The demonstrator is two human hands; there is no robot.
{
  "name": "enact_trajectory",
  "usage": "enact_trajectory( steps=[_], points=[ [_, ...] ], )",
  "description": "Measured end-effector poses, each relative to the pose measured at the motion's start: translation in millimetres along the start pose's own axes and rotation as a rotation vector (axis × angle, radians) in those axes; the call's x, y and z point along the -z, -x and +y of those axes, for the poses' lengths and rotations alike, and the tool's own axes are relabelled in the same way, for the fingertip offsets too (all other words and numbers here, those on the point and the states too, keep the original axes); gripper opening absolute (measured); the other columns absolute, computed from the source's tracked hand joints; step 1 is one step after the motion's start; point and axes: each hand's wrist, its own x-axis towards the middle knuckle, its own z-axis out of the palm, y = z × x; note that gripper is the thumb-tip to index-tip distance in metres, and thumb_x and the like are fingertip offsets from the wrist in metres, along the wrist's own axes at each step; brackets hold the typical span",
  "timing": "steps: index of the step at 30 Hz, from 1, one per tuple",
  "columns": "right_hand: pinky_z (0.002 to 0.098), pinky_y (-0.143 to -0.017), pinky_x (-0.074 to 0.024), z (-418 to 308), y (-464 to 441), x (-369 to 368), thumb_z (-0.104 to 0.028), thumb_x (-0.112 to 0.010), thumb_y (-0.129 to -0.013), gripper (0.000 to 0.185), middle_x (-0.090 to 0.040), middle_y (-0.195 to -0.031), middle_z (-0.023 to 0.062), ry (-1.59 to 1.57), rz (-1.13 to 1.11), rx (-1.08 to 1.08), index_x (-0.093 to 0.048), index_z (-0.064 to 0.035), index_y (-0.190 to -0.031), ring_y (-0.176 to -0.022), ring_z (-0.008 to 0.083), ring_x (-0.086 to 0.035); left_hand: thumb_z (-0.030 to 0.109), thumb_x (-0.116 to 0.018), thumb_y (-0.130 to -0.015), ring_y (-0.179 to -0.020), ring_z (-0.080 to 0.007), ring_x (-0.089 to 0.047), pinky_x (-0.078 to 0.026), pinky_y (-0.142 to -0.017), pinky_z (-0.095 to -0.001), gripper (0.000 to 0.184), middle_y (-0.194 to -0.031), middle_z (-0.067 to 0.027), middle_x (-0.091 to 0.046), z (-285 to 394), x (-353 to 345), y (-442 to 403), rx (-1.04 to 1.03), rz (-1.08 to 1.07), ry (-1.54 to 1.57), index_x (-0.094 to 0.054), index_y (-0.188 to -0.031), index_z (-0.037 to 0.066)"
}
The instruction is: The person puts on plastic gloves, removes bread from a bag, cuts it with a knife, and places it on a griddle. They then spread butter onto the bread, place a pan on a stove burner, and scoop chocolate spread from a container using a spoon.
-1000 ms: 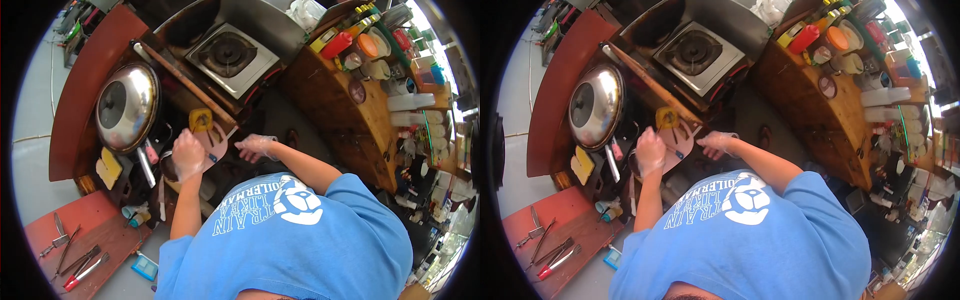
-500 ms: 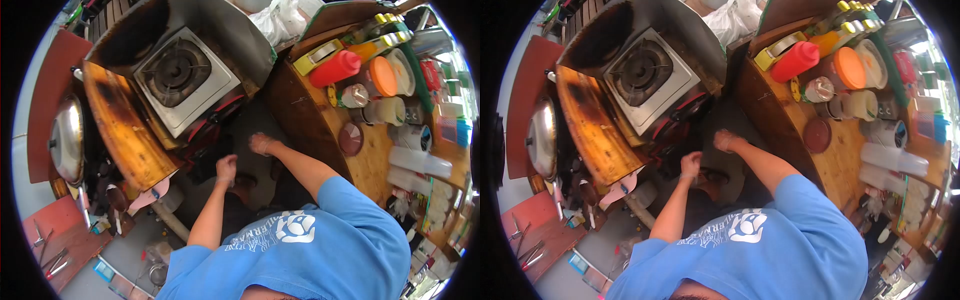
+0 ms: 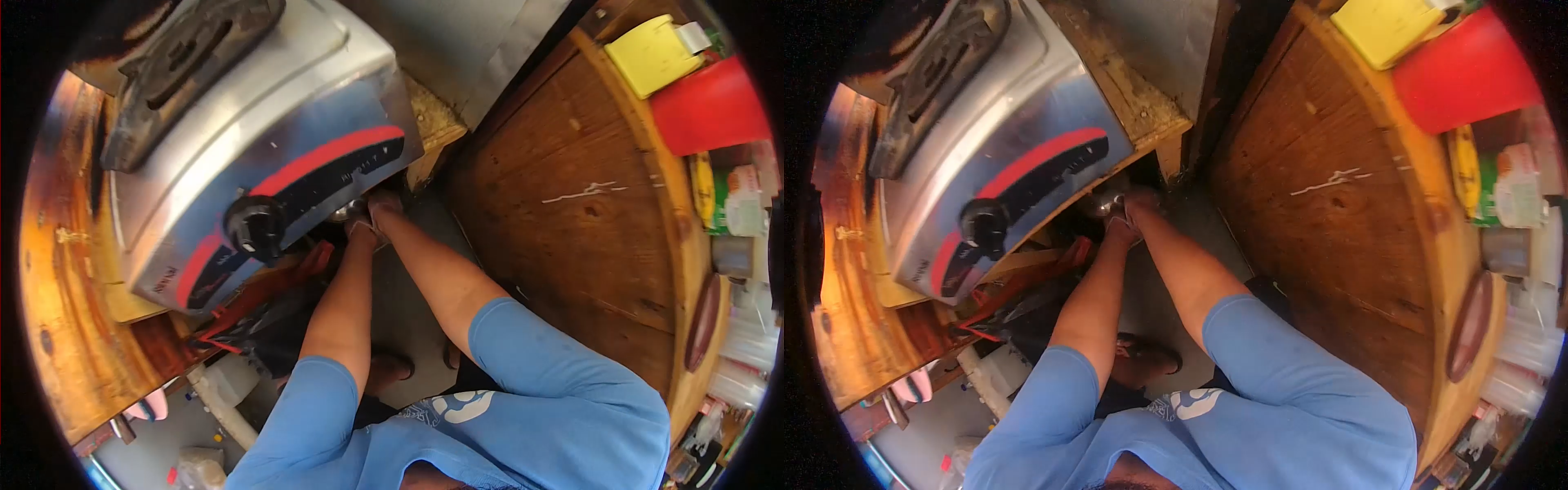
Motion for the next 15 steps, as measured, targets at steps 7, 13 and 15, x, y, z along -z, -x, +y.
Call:
enact_trajectory(
  steps=[7,13,15],
  points=[
    [0.0422,-0.088,-0.0559,60,-61,-31,-0.023,-0.074,-0.075,0.03,-0.072,-0.115,0.0186,0.36,-0.042,0.284,-0.079,-0.0091,-0.101,-0.105,0.0328,-0.07,0.019,-0.047,-0.101,-0.105,-0.0307,-0.062,-0.051,-0.093,-0.0431,0.032,-0.115,-0.015,-0.067,-78,-36,-55,0.069,0.025,-0.69,-0.061,-0.126,0.003],
    [0.0403,-0.091,-0.0565,39,-40,-16,-0.034,-0.069,-0.085,0.036,-0.071,-0.12,0.0167,0.48,-0.007,0.129,-0.077,-0.0067,-0.107,-0.112,0.0314,-0.069,0.015,-0.047,-0.101,-0.092,-0.0334,-0.064,-0.054,-0.087,-0.0465,0.028,-0.098,-0.0168,-0.069,-55,-26,-60,0.129,0.25,-0.41,-0.066,-0.116,-0.001],
    [0.0409,-0.092,-0.0565,36,-43,-17,-0.036,-0.067,-0.087,0.037,-0.071,-0.121,0.0168,0.487,0.025,0.196,-0.077,-0.006,-0.108,-0.112,0.0312,-0.069,0.017,-0.049,-0.1,-0.082,-0.0357,-0.065,-0.056,-0.082,-0.0482,0.031,-0.086,-0.0198,-0.068,-13,-17,-49,0.493,0.57,1.035,-0.065,-0.109,-0.008]
  ],
)
